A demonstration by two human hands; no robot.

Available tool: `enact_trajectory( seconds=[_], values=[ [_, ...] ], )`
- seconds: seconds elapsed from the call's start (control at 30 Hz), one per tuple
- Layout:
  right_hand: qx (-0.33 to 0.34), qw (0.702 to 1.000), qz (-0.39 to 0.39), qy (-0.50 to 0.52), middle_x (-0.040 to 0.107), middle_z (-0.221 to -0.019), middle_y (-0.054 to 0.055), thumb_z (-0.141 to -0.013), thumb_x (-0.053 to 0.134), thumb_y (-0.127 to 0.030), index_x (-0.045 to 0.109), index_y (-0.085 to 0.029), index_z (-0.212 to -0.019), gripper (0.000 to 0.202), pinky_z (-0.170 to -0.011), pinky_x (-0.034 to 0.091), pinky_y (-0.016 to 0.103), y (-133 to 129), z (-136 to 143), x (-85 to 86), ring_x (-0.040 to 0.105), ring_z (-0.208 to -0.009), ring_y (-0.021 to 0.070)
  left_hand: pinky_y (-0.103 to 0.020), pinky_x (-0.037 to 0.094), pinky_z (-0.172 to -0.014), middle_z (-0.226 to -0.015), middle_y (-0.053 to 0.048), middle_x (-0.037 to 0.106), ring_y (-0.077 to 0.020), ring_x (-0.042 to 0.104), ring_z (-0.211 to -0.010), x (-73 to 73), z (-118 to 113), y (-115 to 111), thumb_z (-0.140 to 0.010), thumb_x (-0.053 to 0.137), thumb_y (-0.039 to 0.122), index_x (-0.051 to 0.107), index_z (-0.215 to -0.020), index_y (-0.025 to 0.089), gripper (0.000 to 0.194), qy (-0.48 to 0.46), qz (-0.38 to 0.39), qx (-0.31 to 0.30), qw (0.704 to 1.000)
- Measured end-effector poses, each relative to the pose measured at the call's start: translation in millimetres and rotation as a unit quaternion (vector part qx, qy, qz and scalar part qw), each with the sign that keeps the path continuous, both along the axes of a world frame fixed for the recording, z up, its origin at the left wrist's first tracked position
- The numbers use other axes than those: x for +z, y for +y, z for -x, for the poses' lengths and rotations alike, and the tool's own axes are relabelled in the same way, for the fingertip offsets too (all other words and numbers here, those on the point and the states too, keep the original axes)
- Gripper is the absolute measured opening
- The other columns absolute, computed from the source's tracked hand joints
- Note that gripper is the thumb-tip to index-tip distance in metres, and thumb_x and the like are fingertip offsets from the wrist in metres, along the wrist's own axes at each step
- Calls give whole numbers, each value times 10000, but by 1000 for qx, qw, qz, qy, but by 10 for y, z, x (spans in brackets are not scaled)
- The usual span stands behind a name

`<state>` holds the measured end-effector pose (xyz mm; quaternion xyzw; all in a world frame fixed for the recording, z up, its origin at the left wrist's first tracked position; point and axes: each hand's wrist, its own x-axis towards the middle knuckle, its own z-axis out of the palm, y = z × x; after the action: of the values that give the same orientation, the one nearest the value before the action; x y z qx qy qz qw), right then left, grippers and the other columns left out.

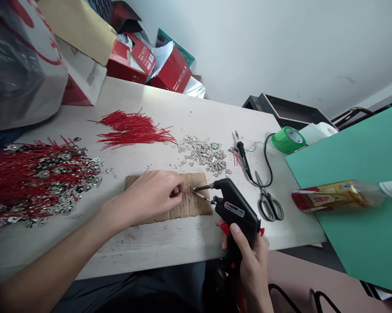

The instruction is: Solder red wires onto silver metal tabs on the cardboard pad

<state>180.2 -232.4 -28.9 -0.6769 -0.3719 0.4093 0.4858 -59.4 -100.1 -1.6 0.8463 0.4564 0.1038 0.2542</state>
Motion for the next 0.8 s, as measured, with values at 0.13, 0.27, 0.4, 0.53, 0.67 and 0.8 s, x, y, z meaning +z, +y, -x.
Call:
enact_trajectory(
  seconds=[0.13, 0.27, 0.4, 0.53, 0.67, 0.8],
  values=[
    [-3, 1000, -5, -3, 611, -600, 24, -945, 718, -518, 805, -169, -1036, 371, -397, 338, 274, -4, 3, -1, 488, -452, 143, -326, 292, -590, -773, -36, 693, -191, 589, -672, -9, -5, 6, -842, 554, 142, 650, -802, 204, 121, 20, -25, -5, 999],
    [-3, 1000, -22, -3, 597, -612, 36, -940, 728, -499, 777, -170, -935, 333, -460, 421, 281, 3, 4, -16, 577, -568, 190, -332, 286, -582, -774, -33, 705, -199, 592, -669, -13, -12, 5, -840, 548, 154, 662, -798, 208, 133, 24, -30, -3, 999],
    [7, 1000, -29, 8, 680, -752, 81, -956, 720, -474, 733, -165, -900, 314, -454, 401, 284, 2, -21, -44, 557, -551, 169, -329, 292, -590, -788, -37, 714, -201, 601, -685, -12, -18, 3, -843, 561, 152, 672, -795, 206, 132, 33, -29, 1, 999],
    [22, 999, -31, 16, 687, -787, 84, -956, 723, -475, 701, -172, -852, 321, -446, 388, 276, -1, -17, -40, 546, -541, 154, -326, 289, -594, -794, -42, 717, -201, 603, -689, -19, -19, 6, -849, 562, 155, 673, -804, 203, 129, 35, -37, -1, 999],
    [6, 999, -36, 29, 686, -811, 70, -952, 735, -465, 710, -181, -869, 298, -479, 396, 280, 0, 24, -15, 546, -553, 141, -328, 290, -592, -794, -44, 717, -206, 606, -691, -24, -19, 2, -846, 556, 158, 686, -816, 206, 142, 32, -38, -4, 999],
    [0, 999, -33, 3, 650, -691, 57, -958, 722, -479, 763, -169, -929, 314, -487, 400, 301, -5, 18, -26, 550, -546, 168, -326, 312, -601, -812, -48, 725, -212, 620, -710, -7, -21, 1, -848, 559, 156, 703, -832, 208, 154, 35, -31, -2, 999]
  ],
)
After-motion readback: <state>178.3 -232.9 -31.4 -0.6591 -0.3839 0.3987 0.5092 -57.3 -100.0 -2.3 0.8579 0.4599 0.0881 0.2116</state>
